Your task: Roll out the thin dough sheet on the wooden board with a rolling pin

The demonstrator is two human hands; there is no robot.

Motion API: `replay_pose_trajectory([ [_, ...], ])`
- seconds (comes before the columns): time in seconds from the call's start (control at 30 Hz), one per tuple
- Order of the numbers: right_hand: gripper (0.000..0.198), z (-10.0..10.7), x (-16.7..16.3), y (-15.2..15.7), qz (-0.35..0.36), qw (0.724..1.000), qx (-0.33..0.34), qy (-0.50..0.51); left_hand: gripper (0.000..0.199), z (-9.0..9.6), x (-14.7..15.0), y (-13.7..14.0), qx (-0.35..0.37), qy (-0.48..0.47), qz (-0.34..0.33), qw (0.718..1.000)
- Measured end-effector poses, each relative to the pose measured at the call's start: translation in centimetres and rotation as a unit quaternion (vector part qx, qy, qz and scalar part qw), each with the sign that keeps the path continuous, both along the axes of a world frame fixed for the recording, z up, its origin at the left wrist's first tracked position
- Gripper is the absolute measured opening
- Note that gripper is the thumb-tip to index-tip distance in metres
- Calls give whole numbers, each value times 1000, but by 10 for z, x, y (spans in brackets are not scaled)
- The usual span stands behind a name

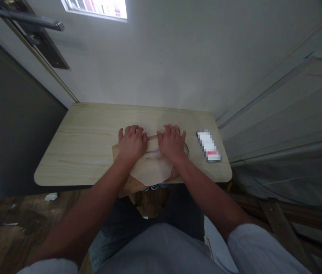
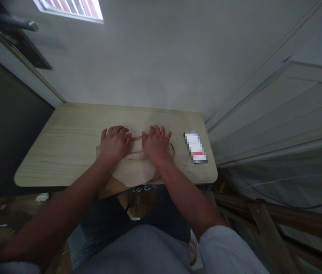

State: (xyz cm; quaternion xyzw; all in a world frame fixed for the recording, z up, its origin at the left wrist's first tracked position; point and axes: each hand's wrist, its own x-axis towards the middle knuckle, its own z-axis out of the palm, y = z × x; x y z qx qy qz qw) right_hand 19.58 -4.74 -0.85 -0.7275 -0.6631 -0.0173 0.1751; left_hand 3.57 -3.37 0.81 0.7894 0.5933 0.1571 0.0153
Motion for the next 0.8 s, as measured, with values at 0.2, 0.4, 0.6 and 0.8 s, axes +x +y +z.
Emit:
replay_pose_trajectory([
  [0.2, 47, 0, -1, 3, 2, 1000, -4, 0, 42, 2, 0, 1, 4, 10, -13, 1000],
  [0.4, 48, 0, -1, -7, -2, 1000, 2, 3, 41, 1, -2, -8, 23, 6, -24, 999],
  [0.6, 44, -1, -1, -11, -9, 1000, -1, 4, 37, 1, -5, -37, 38, -4, -17, 999],
  [0.8, 44, -1, 3, -16, -5, 999, 38, 11, 43, -11, -8, -51, 14, 10, 20, 1000],
])
